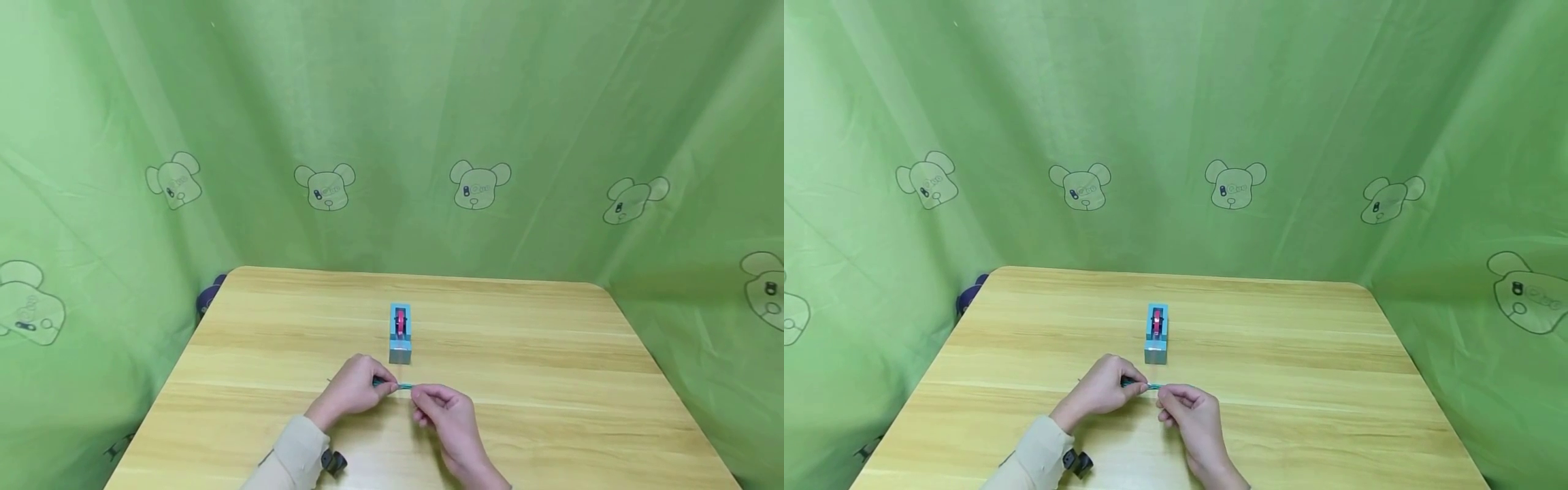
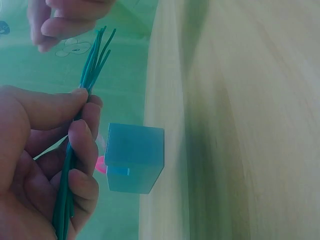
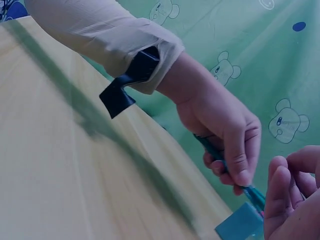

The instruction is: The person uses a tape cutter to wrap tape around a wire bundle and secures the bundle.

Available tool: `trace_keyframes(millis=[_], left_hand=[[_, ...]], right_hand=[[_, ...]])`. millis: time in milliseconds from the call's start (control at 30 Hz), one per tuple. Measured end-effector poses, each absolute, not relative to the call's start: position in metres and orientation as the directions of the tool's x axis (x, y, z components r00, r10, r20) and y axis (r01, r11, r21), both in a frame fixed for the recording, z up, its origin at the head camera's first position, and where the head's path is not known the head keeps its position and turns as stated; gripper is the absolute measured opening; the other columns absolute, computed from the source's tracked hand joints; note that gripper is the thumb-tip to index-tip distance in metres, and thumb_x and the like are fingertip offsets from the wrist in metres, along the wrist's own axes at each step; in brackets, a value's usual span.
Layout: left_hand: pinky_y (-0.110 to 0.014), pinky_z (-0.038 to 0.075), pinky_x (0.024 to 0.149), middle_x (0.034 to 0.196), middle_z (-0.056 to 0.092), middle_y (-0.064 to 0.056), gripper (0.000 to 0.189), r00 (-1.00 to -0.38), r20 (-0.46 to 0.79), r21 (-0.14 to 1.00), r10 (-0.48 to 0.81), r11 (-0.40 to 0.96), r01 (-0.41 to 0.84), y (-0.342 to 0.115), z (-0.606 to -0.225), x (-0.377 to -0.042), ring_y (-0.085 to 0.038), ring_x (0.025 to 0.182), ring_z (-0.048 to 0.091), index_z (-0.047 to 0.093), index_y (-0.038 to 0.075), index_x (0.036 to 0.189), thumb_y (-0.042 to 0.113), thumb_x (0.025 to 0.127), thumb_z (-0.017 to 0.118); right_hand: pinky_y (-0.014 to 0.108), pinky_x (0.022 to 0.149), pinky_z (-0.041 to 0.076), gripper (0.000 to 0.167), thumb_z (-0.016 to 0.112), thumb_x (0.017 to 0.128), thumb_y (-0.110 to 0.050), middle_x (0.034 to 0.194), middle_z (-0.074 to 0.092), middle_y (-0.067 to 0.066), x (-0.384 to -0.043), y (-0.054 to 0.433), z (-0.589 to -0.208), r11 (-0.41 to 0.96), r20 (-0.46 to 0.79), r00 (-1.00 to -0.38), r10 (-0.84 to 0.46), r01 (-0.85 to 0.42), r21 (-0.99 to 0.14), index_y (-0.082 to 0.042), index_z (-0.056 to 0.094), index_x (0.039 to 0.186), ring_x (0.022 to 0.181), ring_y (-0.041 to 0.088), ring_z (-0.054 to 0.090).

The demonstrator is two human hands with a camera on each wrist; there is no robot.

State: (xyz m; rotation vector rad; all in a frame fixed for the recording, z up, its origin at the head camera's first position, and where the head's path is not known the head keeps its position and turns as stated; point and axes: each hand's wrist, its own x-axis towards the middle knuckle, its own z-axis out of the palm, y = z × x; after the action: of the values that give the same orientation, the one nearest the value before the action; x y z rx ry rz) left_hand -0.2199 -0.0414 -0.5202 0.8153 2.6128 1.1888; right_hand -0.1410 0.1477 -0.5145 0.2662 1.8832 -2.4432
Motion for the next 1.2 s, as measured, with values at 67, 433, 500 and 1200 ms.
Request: trace_keyframes(millis=[67,433,500,1200], left_hand=[[-0.022,0.049,0.061,0.083,0.072,0.012,0.005,-0.839,0.082,0.733,0.539,0.538,0.417,-0.042,-0.520,-0.220,-0.002,0.062,0.058,0.080,0.018,0.088,0.019,0.088,0.075],[-0.021,0.049,0.065,0.083,0.071,0.014,0.006,-0.826,0.103,0.706,0.554,0.545,0.453,-0.043,-0.519,-0.221,0.001,0.066,0.058,0.080,0.018,0.088,0.020,0.089,0.074],[-0.021,0.049,0.066,0.083,0.072,0.014,0.006,-0.824,0.106,0.701,0.556,0.546,0.459,-0.043,-0.519,-0.222,0.001,0.068,0.059,0.080,0.019,0.088,0.021,0.089,0.074],[-0.021,0.050,0.068,0.085,0.072,0.013,0.008,-0.823,0.111,0.679,0.558,0.562,0.472,-0.043,-0.516,-0.221,0.002,0.069,0.059,0.080,0.018,0.089,0.021,0.090,0.073]], right_hand=[[0.029,0.066,0.057,0.030,0.075,0.086,-0.006,0.090,0.068,0.028,-0.142,0.150,-0.511,-0.244,-0.145,-0.988,0.049,0.129,-0.961,0.015,0.065,0.104,0.070,0.021,0.066],[0.036,0.083,0.056,0.027,0.078,0.082,-0.005,0.104,0.066,0.030,-0.153,0.158,-0.491,-0.183,-0.062,-0.998,-0.024,0.066,-0.981,0.008,0.068,0.104,0.085,0.027,0.070],[0.036,0.084,0.056,0.028,0.078,0.082,-0.005,0.104,0.067,0.027,-0.156,0.160,-0.488,-0.173,-0.051,-0.998,-0.026,0.055,-0.983,0.007,0.068,0.105,0.089,0.028,0.069],[0.033,0.087,0.054,0.034,0.075,0.087,-0.007,0.109,0.067,0.028,-0.206,0.173,-0.489,-0.026,-0.031,-0.996,-0.082,0.034,-0.999,0.011,0.065,0.114,0.097,0.032,0.068]])
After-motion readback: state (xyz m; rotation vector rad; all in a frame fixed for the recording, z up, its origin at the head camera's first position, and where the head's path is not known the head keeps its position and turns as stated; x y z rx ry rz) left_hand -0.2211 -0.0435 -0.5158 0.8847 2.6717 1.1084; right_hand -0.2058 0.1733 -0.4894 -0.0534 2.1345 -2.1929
